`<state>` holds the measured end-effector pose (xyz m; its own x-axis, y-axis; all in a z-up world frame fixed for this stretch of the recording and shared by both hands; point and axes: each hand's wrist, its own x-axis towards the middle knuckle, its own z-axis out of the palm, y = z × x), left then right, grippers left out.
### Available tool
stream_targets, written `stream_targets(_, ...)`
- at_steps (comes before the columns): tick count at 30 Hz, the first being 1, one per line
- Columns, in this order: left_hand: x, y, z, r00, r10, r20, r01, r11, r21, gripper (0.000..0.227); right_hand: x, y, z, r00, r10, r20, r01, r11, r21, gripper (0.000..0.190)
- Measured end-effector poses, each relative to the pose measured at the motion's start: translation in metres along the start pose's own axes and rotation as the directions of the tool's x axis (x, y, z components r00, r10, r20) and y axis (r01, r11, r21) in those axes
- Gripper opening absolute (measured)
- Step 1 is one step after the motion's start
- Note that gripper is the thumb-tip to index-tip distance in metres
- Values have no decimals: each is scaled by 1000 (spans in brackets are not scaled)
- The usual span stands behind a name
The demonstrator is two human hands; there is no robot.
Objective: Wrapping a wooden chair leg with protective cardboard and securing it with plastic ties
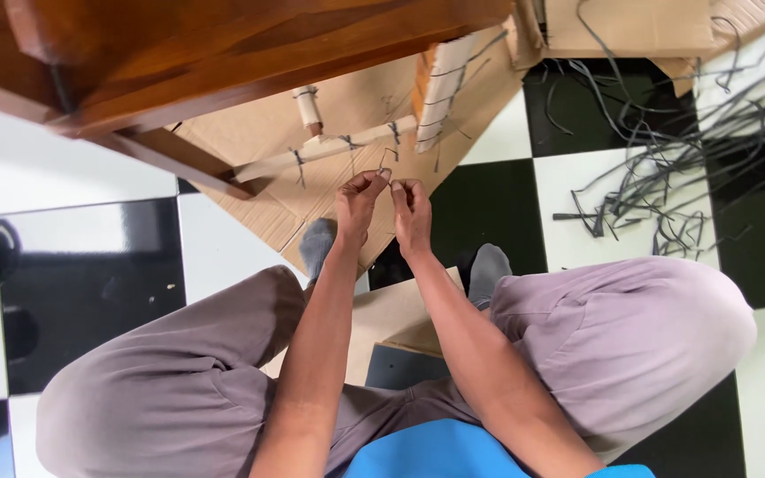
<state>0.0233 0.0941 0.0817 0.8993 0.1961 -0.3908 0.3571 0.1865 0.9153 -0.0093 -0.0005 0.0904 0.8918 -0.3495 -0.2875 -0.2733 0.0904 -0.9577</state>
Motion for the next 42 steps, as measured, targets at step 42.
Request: stream_targets(42,106,24,-191,878,436,195,-336,273,902,17,-16,80,159,771,573,279,-539,820,-194,33)
